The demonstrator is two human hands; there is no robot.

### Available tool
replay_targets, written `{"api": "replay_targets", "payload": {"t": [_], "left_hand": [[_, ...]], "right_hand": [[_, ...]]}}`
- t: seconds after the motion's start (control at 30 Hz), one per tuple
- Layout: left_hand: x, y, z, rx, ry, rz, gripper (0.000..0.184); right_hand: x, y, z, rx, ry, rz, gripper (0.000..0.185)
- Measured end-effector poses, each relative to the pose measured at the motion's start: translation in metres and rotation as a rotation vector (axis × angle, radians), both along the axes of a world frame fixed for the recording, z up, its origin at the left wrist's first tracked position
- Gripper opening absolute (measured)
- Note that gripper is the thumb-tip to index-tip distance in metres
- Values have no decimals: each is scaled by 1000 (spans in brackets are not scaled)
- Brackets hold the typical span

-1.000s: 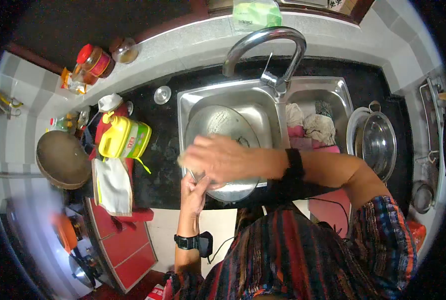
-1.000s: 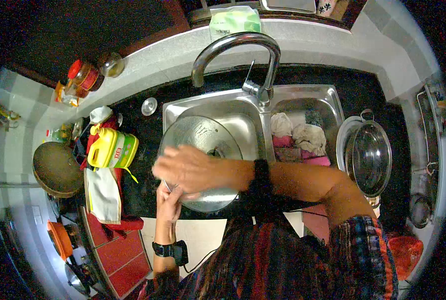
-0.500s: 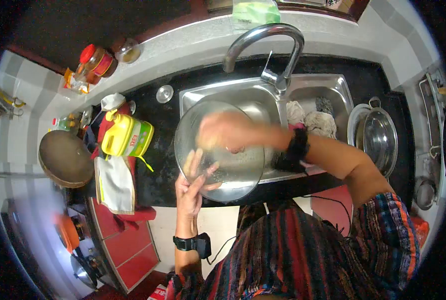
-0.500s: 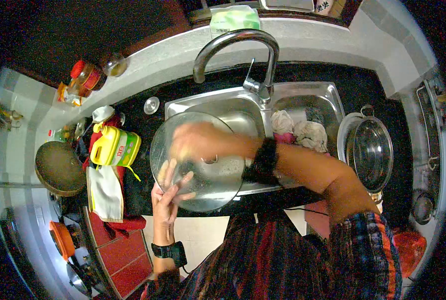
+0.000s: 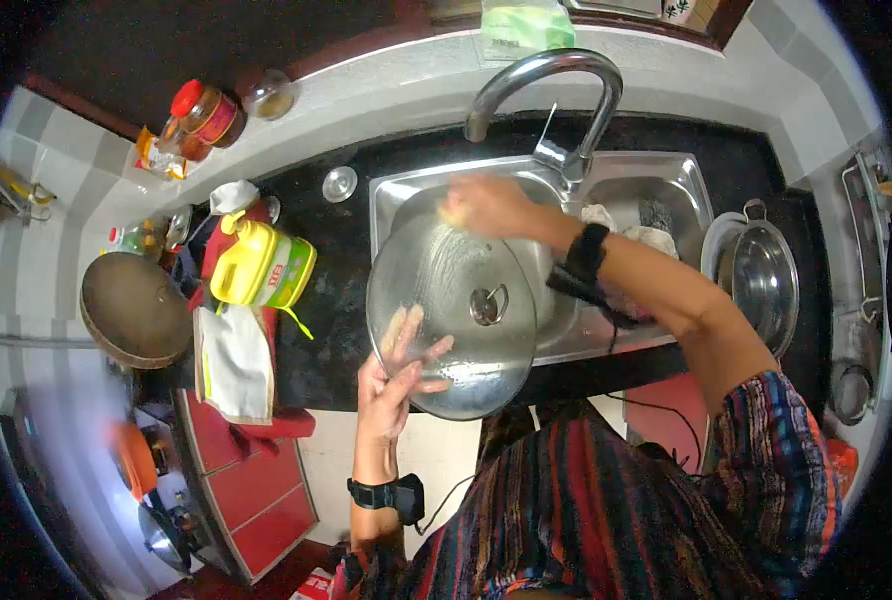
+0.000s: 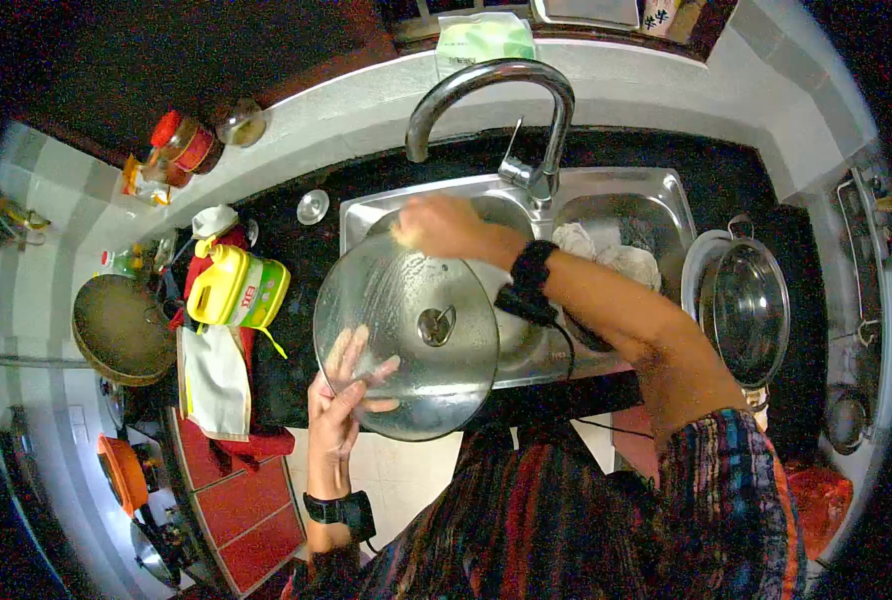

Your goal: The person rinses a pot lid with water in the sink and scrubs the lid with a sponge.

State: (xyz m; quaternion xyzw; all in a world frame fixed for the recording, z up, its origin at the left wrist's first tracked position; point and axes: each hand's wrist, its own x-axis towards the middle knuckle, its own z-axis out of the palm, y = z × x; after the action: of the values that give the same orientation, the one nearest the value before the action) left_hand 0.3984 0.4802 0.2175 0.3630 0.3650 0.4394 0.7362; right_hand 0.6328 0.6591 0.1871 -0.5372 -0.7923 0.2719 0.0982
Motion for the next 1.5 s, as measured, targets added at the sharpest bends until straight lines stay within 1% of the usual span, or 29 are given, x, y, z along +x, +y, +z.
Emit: {"api": "replay_targets", "payload": {"t": [0.07, 0.1, 0.13, 0.2, 0.23, 0.3, 0.37, 0.4, 0.47, 0.53, 0.6, 0.63, 0.67, 0.73, 0.8, 0.83, 0.87, 0.9, 0.93, 1.0, 1.07, 1.13, 1.2, 1.23, 1.3, 1.33, 1.4, 1.47, 1.5], "left_hand": [[0, 1, -6, -10, 7, 8, 73], [0, 2, -11, -37, 10, 17, 73], [-2, 5, -16, -58, 17, 21, 73], [-3, 5, -19, -89, 28, 20, 73], [-3, 3, -15, -63, 18, 28, 73], [-6, 0, -6, -27, 7, 54, 73], [-11, -6, 0, -21, 18, 65, 74], [-14, -4, -1, -20, 16, 69, 74], [-18, 0, -7, 57, 87, -20, 72], [-17, 8, -11, 34, 135, -11, 72], [-16, 14, -11, 24, 179, -10, 72], [-19, 13, -10, 32, 178, -7, 72], [-22, 9, -8, 38, 180, 1, 71], [-28, 6, -2, 51, 150, 54, 75], [-32, -2, 1, 38, 126, 61, 75], [-34, -4, -1, 26, 114, 74, 75], [-38, -6, -6, 24, 113, 87, 75], [-41, -8, -12, 3, 37, 114, 76], [-44, -9, -20, -16, -41, 142, 77], [-55, -16, -36, -24, -101, 167, 73], [-69, -18, -58, -27, -155, 196, 69], [-82, -25, -85, -91, -80, 250, 64], [-94, -27, -110, -160, 94, 338, 55], [-100, -26, -120, -176, 148, 372, 53], [-114, -22, -141, -186, 252, 444, 50], [-120, -20, -146, -180, 306, 481, 50], [-136, -16, -162, -124, 331, 502, 51], [-152, -9, -173, -19, 504, 465, 50], [-152, -5, -173, -22, 503, 470, 50]], "right_hand": [[-14, -26, -23, 509, 329, 206, 14], [-35, -39, -3, 442, 414, 360, 16], [-49, -49, 17, 441, 418, 355, 16], [-62, -62, 44, 361, 315, 485, 17], [-56, -46, 28, 440, 378, 390, 16], [-17, -12, -14, 418, 235, 142, 19], [12, 9, -63, 253, -121, 75, 13], [9, 7, -61, 255, -122, 79, 13], [4, -11, -49, 533, 84, 261, 12], [-34, -28, -13, 457, 108, 212, 14], [-52, -34, 12, 444, 258, 353, 19], [-47, -27, -8, 519, 339, 312, 19], [-35, -22, -31, 514, 340, 316, 19], [7, -6, -74, 307, 22, 131, 19], [35, -4, -92, -158, 347, 68, 27], [43, -11, -100, -168, 343, 80, 27], [50, -17, -108, -305, 547, 2, 33], [54, -22, -110, -440, 745, -75, 40], [56, -30, -112, -440, 736, -60, 40], [55, -54, -117, -968, 1228, -295, 45], [47, -63, -119, -964, 1274, -315, 42], [34, -65, -129, -974, 1325, -339, 40], [21, -65, -141, -813, 1198, -401, 38], [10, -65, -139, -816, 1192, -395, 38], [-15, -68, -139, -603, 923, -526, 28], [-18, -65, -160, -611, 918, -520, 28], [-27, -57, -197, -1008, 1159, -602, 32], [-50, -59, -191, -962, 1173, -631, 36], [-57, -60, -195, -911, 1191, -662, 42]]}}
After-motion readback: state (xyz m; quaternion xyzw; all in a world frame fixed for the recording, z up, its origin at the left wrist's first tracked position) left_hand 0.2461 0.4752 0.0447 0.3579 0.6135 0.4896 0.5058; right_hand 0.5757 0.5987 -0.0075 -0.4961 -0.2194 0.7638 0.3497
